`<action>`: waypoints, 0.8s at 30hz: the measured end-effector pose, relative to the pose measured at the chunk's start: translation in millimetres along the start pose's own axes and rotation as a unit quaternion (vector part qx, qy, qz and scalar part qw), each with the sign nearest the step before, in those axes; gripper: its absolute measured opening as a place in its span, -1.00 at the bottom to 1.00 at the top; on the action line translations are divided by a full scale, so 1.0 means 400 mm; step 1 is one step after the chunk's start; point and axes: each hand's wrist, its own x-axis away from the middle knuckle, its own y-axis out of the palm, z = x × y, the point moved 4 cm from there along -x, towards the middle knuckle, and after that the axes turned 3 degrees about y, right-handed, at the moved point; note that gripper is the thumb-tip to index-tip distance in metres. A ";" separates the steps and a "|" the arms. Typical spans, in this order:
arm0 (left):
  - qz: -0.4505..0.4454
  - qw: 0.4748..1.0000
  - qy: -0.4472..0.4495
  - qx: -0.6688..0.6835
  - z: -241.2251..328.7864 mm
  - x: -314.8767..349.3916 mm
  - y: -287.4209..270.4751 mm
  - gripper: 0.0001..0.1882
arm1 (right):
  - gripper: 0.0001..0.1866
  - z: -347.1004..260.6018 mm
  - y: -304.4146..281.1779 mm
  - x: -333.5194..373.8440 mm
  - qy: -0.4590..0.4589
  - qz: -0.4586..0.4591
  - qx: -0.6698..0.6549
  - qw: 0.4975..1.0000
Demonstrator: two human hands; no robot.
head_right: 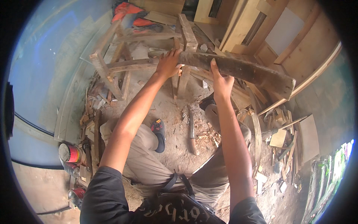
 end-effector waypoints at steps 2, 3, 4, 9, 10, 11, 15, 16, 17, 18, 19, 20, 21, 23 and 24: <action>0.009 1.000 0.028 0.008 0.010 0.015 0.027 -0.27 | -0.57 0.067 -0.042 0.009 0.043 0.038 -0.069 0.996; 0.010 0.999 0.041 0.012 0.014 0.027 0.044 -0.28 | -0.56 0.105 -0.063 0.021 0.067 0.058 -0.105 0.991; -0.010 0.998 0.049 0.026 0.016 0.038 0.065 -0.28 | -0.54 0.140 -0.091 0.033 0.069 0.089 -0.138 0.984; -0.093 0.987 0.074 0.109 -0.004 0.077 0.146 -0.26 | -0.30 0.336 -0.242 0.042 0.165 0.094 -0.263 0.946; -0.104 0.985 0.084 0.105 -0.020 0.093 0.159 -0.26 | -0.30 0.379 -0.259 0.051 0.185 0.115 -0.280 0.935; -0.113 0.984 0.094 0.099 -0.040 0.107 0.174 -0.26 | -0.30 0.426 -0.272 0.057 0.206 0.135 -0.298 0.922; -0.181 0.970 0.056 0.150 -0.093 0.139 0.214 -0.25 | -0.23 0.620 -0.312 0.079 0.257 0.188 -0.346 0.883; -0.197 0.970 0.051 0.129 -0.107 0.144 0.217 -0.23 | -0.19 0.656 -0.316 0.092 0.259 0.185 -0.336 0.887; -0.198 0.972 0.042 0.115 -0.108 0.151 0.214 -0.22 | -0.19 0.694 -0.325 0.105 0.269 0.195 -0.347 0.877; -0.197 0.975 0.033 0.101 -0.110 0.163 0.216 -0.21 | -0.19 0.731 -0.335 0.116 0.278 0.204 -0.357 0.868; -0.196 0.976 0.024 0.088 -0.111 0.173 0.219 -0.20 | -0.20 0.768 -0.345 0.122 0.287 0.213 -0.367 0.859; -0.200 0.976 0.022 0.088 -0.133 0.193 0.227 -0.16 | -0.18 0.794 -0.327 0.127 0.293 0.199 -0.381 0.854; -0.208 0.974 0.008 0.085 -0.149 0.213 0.241 -0.15 | -0.19 0.820 -0.317 0.130 0.299 0.209 -0.386 0.847; -0.224 0.971 -0.017 0.081 -0.178 0.247 0.274 -0.14 | -0.19 0.875 -0.310 0.129 0.307 0.229 -0.396 0.835; -0.235 0.968 -0.018 0.089 -0.190 0.264 0.295 -0.13 | -0.19 0.901 -0.312 0.127 0.312 0.220 -0.406 0.830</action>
